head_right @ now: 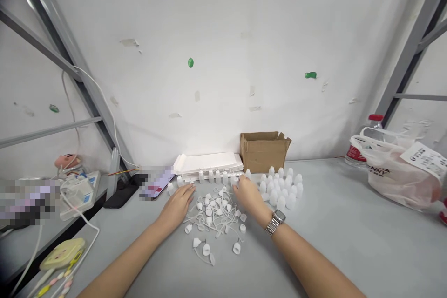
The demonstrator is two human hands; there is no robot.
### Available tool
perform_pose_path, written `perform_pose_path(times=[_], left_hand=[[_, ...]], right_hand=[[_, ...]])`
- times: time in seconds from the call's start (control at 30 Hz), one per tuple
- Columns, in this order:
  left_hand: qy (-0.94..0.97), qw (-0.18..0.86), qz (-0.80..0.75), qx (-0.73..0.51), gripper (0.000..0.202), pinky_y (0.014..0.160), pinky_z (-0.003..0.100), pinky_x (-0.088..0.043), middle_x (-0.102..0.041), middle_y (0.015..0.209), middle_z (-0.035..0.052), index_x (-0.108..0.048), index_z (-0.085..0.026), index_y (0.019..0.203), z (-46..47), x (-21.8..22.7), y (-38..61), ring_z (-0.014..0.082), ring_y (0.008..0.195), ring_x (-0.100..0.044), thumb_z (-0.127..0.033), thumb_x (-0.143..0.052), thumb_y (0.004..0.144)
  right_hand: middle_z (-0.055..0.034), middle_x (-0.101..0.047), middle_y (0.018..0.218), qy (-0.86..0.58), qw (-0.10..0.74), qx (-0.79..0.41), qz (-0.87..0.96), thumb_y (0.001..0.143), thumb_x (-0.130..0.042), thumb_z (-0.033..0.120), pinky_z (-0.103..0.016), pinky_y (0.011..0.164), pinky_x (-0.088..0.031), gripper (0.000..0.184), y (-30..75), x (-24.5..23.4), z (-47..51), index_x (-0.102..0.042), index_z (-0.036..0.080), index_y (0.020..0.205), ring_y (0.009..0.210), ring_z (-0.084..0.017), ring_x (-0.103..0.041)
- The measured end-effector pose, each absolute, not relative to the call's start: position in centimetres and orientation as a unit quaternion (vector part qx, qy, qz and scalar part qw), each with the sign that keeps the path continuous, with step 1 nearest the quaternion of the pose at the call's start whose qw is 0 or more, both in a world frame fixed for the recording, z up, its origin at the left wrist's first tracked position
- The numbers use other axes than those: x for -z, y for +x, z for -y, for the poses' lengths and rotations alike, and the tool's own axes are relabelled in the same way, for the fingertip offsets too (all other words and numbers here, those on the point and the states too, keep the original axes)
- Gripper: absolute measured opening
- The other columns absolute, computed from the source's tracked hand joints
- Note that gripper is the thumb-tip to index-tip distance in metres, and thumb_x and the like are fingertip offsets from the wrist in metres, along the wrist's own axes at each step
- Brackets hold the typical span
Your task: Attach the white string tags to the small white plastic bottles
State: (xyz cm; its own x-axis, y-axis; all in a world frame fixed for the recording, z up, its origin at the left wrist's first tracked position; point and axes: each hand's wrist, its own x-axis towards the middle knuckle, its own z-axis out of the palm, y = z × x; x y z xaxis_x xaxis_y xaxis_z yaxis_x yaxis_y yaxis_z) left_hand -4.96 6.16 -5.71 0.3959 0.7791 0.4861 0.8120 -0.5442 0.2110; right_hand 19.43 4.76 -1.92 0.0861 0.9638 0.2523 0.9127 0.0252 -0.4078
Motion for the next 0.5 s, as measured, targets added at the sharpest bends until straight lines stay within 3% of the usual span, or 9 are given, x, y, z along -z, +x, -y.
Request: perform_pose_path(times=[0.17, 0.33, 0.5], left_hand=[[-0.835, 0.032, 0.484, 0.260, 0.032, 0.086, 0.040, -0.044, -0.062, 0.106, 0.0123, -0.061, -0.016, 0.102, -6.3, 5.9, -5.2, 0.0239, 0.100, -0.055, -0.010, -0.037, 0.081], [-0.822, 0.033, 0.495, 0.281, 0.028, 0.086, 0.041, -0.042, -0.061, 0.104, 0.0117, -0.060, -0.018, 0.103, -5.5, 4.6, -5.0, 0.0248, 0.098, -0.054, -0.017, -0.041, 0.082], [-0.802, -0.081, 0.497, 0.323, 0.020, 0.079, 0.036, -0.044, -0.060, 0.091, 0.0064, -0.060, -0.020, 0.093, -4.1, 3.1, -4.1, 0.0219, 0.088, -0.055, -0.028, -0.045, 0.082]], right_hand=[[-0.0142, -0.065, 0.080, -0.702, 0.219, -0.060, 0.675, 0.080, -0.050, 0.015, -0.025, 0.057, -0.037, 0.010, 19.3, 2.0, -4.7, -0.056, 0.008, 0.084, 0.073, -0.022, -0.062], [-0.0128, -0.066, 0.083, -0.701, 0.206, -0.065, 0.679, 0.081, -0.053, 0.021, -0.024, 0.058, -0.039, 0.015, 19.8, 1.3, -4.4, -0.059, 0.009, 0.088, 0.072, -0.020, -0.062], [-0.0120, -0.065, 0.082, -0.716, 0.177, -0.034, 0.674, 0.084, -0.049, 0.026, -0.025, 0.055, -0.038, 0.024, 22.6, -0.9, -3.5, -0.058, 0.010, 0.099, 0.070, -0.021, -0.061]])
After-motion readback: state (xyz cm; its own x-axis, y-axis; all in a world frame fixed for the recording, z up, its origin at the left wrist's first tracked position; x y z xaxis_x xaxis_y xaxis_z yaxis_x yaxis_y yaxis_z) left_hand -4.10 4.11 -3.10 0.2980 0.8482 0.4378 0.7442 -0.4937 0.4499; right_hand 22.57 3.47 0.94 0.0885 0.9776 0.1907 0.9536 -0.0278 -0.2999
